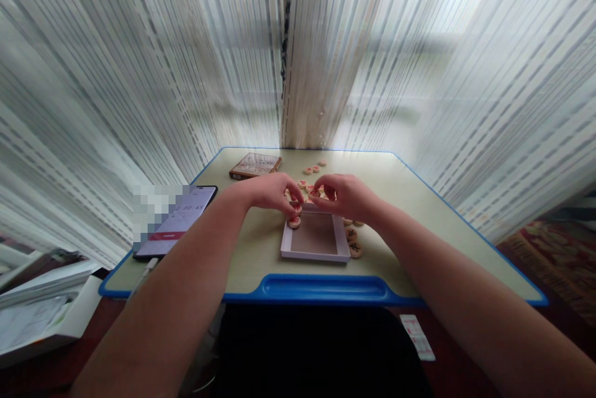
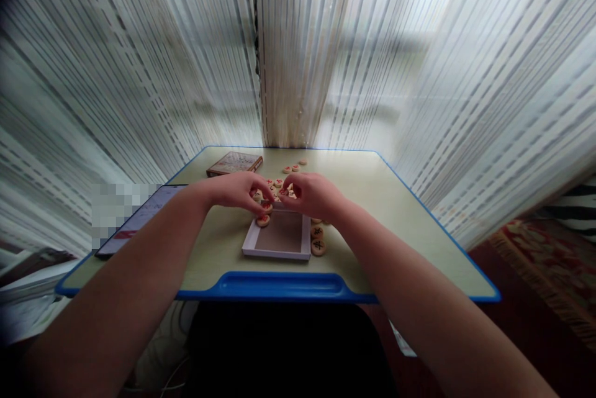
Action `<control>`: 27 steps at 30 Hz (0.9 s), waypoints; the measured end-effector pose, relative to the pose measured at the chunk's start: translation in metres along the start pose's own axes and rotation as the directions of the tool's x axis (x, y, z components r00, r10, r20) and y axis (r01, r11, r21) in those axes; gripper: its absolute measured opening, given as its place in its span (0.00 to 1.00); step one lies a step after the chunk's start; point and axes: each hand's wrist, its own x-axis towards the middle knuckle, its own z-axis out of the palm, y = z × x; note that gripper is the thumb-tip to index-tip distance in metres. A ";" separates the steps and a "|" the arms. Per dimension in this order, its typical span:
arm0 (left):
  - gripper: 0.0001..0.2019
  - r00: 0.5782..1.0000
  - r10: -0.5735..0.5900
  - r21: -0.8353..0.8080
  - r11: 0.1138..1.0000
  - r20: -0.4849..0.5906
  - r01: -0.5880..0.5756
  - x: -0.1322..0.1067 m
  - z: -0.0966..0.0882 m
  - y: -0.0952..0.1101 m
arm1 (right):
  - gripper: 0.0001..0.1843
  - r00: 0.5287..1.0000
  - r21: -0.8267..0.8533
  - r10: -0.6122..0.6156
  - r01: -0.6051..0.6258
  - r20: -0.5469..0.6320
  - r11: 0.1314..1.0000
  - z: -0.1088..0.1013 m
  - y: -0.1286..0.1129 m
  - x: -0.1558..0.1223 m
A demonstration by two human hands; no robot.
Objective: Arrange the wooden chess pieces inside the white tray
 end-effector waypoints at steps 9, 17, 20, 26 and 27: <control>0.11 0.997 -0.066 0.118 0.991 0.041 0.061 -0.003 -0.005 0.009 | 0.08 1.000 -0.018 0.022 -0.022 0.011 1.000 0.000 0.000 0.001; 0.14 0.990 -0.120 0.160 0.981 0.078 0.107 -0.006 -0.011 0.015 | 0.10 0.999 -0.022 0.033 -0.032 0.022 0.999 -0.001 -0.002 0.002; 0.16 0.989 -0.131 0.148 0.982 0.065 0.120 -0.006 -0.010 0.013 | 0.10 0.999 -0.024 0.029 -0.029 0.028 0.999 -0.002 -0.003 0.001; 0.16 0.987 -0.147 0.135 0.981 0.061 0.138 -0.006 -0.011 0.011 | 0.10 0.998 -0.018 0.036 -0.035 0.046 0.999 -0.002 -0.004 0.001; 0.16 0.987 -0.149 0.141 0.980 0.060 0.139 -0.007 -0.011 0.011 | 0.11 0.998 -0.018 0.041 -0.040 0.053 0.999 -0.002 -0.004 0.001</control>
